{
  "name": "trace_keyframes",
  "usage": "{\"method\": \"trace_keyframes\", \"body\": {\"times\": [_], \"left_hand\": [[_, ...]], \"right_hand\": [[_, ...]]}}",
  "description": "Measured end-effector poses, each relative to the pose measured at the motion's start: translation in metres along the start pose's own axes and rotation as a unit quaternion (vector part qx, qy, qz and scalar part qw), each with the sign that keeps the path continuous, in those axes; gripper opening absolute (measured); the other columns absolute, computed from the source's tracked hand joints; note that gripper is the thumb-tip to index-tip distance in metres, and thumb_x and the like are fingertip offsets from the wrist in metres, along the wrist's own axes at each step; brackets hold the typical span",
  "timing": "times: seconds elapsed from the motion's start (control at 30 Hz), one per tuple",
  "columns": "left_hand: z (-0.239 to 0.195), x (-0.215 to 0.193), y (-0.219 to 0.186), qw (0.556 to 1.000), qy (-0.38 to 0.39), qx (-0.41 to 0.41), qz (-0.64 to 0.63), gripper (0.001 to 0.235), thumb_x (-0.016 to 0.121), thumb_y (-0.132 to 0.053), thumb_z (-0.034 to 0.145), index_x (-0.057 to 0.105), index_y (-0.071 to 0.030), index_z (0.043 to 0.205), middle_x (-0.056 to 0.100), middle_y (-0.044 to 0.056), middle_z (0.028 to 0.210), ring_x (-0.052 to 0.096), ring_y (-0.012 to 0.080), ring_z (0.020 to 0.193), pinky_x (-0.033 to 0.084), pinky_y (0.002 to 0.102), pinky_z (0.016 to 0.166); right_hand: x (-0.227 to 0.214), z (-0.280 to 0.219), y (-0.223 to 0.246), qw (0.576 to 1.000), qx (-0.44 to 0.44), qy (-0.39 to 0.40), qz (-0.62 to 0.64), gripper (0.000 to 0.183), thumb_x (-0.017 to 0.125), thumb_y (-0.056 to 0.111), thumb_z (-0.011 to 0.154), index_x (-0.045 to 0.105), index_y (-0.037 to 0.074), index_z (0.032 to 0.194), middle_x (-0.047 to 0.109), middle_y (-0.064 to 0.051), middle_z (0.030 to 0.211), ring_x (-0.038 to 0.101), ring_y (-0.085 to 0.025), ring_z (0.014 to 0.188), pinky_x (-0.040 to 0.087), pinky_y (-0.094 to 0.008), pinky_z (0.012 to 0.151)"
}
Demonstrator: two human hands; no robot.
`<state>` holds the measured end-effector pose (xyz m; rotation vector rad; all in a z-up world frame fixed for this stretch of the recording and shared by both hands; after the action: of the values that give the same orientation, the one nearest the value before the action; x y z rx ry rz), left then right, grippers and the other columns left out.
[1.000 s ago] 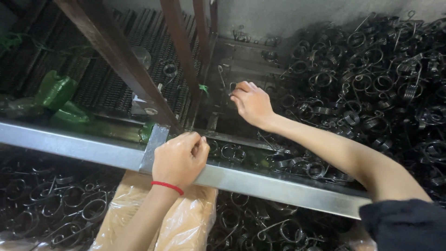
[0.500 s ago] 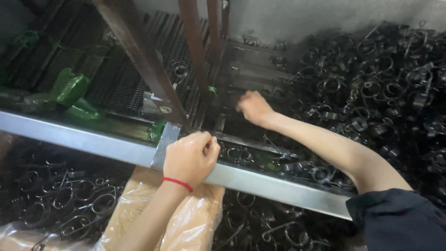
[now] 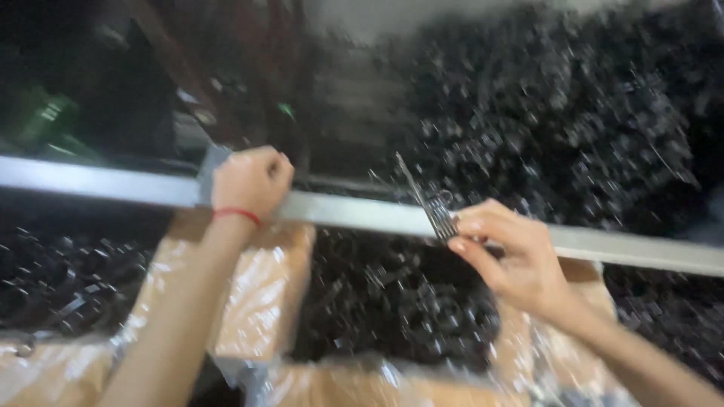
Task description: The person picks up metal spring clips from a liquid-filled trough and sorts them into plastic-lined boxes on a shelf.
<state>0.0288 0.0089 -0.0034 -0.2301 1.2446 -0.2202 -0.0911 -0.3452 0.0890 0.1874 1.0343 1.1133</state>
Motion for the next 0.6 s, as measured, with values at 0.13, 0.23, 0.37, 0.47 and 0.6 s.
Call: {"method": "trace_keyframes", "body": {"times": [0.13, 0.23, 0.37, 0.47, 0.6], "left_hand": [[-0.001, 0.005, 0.0, 1.0, 0.001, 0.003, -0.002, 0.032, 0.055, -0.041, 0.096, 0.073, -0.02, 0.082, 0.074, 0.017, 0.087, 0.069, 0.0496, 0.085, 0.052, 0.057, 0.065], [-0.001, 0.004, -0.002, 1.0, 0.004, 0.018, 0.012, 0.032, 0.055, -0.037, 0.099, 0.077, -0.018, 0.087, 0.076, 0.018, 0.087, 0.069, 0.0494, 0.082, 0.053, 0.057, 0.066], [-0.002, 0.003, 0.0, 1.0, 0.01, 0.028, 0.002, 0.035, 0.055, -0.034, 0.105, 0.077, -0.014, 0.087, 0.076, 0.017, 0.085, 0.068, 0.0457, 0.08, 0.053, 0.056, 0.068], [-0.003, 0.004, 0.001, 0.999, 0.009, 0.036, -0.003, 0.035, 0.056, -0.033, 0.107, 0.077, -0.013, 0.088, 0.076, 0.017, 0.086, 0.068, 0.0449, 0.079, 0.054, 0.056, 0.068], [0.002, 0.01, 0.008, 0.999, -0.003, 0.033, 0.024, 0.034, 0.055, -0.037, 0.103, 0.076, -0.016, 0.086, 0.075, 0.019, 0.086, 0.067, 0.0509, 0.083, 0.051, 0.06, 0.066]], "right_hand": [[0.0, -0.127, -0.012, 0.996, 0.04, -0.021, -0.081, 0.01, 0.074, 0.013, 0.089, 0.069, 0.005, 0.088, 0.074, -0.012, 0.101, 0.07, -0.023, 0.091, 0.055, -0.034, 0.084], [0.015, -0.184, -0.028, 0.983, 0.035, -0.002, -0.179, 0.008, 0.075, 0.006, 0.087, 0.073, 0.006, 0.095, 0.075, -0.008, 0.095, 0.071, -0.017, 0.091, 0.059, -0.024, 0.093], [0.03, -0.225, -0.063, 0.912, 0.115, 0.224, -0.323, 0.026, 0.067, 0.007, 0.086, 0.078, 0.023, 0.103, 0.076, 0.008, 0.107, 0.063, -0.015, 0.097, 0.057, -0.032, 0.078], [0.033, -0.229, -0.08, 0.849, 0.124, 0.347, -0.377, 0.034, 0.066, 0.005, 0.087, 0.079, 0.027, 0.11, 0.075, 0.009, 0.114, 0.061, -0.017, 0.102, 0.055, -0.039, 0.079], [0.036, -0.21, -0.076, 0.802, 0.037, 0.436, -0.407, 0.015, 0.074, 0.015, 0.086, 0.079, 0.023, 0.098, 0.073, 0.009, 0.097, 0.056, -0.022, 0.102, 0.046, -0.047, 0.091]]}}
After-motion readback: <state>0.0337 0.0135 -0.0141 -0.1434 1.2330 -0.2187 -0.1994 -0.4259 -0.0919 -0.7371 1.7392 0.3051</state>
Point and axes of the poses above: each hand's wrist, its own z-axis towards the middle knuckle, its own x-axis out of the palm, y = z × x, the point moved 3 cm from there along z, towards the middle knuckle
